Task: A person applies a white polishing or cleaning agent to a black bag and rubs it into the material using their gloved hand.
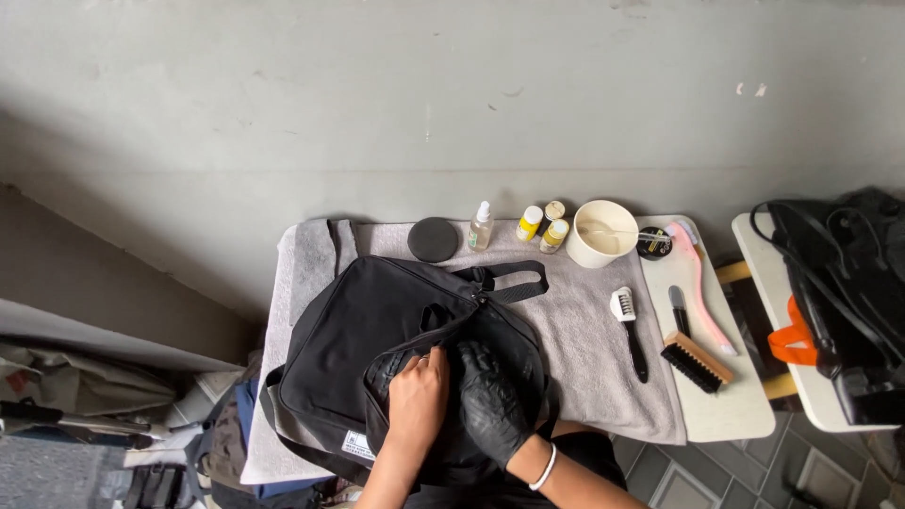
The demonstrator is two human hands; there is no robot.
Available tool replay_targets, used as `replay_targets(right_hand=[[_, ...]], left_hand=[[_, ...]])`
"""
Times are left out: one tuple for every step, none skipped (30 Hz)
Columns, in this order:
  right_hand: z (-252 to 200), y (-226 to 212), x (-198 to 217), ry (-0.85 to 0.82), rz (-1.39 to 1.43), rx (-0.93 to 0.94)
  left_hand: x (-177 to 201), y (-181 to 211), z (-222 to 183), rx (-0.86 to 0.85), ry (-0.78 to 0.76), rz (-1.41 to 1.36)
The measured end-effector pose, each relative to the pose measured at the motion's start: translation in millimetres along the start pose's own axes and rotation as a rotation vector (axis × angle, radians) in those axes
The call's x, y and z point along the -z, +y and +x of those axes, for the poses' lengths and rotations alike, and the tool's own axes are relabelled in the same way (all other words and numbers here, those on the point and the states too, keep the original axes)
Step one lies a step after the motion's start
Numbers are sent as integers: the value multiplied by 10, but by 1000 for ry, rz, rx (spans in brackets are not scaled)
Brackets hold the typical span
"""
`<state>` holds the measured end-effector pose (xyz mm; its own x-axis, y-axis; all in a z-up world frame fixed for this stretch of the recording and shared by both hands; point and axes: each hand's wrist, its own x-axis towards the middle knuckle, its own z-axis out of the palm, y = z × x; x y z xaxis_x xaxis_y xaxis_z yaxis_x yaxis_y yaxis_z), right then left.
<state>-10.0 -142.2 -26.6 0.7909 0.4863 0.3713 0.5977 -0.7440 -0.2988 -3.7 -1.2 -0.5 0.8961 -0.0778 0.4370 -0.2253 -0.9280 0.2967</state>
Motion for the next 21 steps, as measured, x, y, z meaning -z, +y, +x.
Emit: replay_targets(right_hand=[[-5,0,27,-9,44,-12],[-15,-12,52,-19,92,-26],[-10,-80,211,-26,89,-19],[-10,-163,355,-42,125,31],[-9,-244,502,-58,161,81],[-8,-270,546,-61,163,87],[-10,-290,596,-80,220,158],[-10,-311,637,-94,277,226],[-115,-238,614,-93,279,230],[-214,-173,586,-94,231,275],[-312,-102,559,-95,183,319],[-279,-119,655,-88,187,315],[-246,-131,750,-118,251,307],[-227,-155,843,-147,319,297],[-271,-100,846,-142,326,291],[-309,-44,845,-97,303,279],[-348,13,844,-52,279,266],[-412,106,839,-45,284,257],[-478,198,833,-48,196,228],[-537,293,828,-52,106,199],[-555,374,766,-45,109,189]], left_hand=[[-13,-2,-2,-2,-4,-5],[-16,-7,-11,-5,-12,-9],[-5,-3,5,4,-8,-12],[10,-13,8,28,-5,-45],[25,-21,11,52,-2,-79],[33,-30,13,58,1,-77],[40,-31,17,60,6,-85],[45,-39,27,56,12,-90],[58,-31,21,57,14,-87],[76,-32,23,67,2,-102],[92,-30,30,76,-9,-117],[103,-27,37,70,-12,-112],[112,-22,46,81,-6,-129],[127,-19,37,92,-4,-146],[148,-5,41,87,-11,-140],[168,5,53,81,-4,-129],[188,16,67,76,3,-118],[211,34,75,68,-5,-114],[235,51,83,39,10,-107],[254,67,101,9,27,-102],[264,69,100,-1,20,-100]])
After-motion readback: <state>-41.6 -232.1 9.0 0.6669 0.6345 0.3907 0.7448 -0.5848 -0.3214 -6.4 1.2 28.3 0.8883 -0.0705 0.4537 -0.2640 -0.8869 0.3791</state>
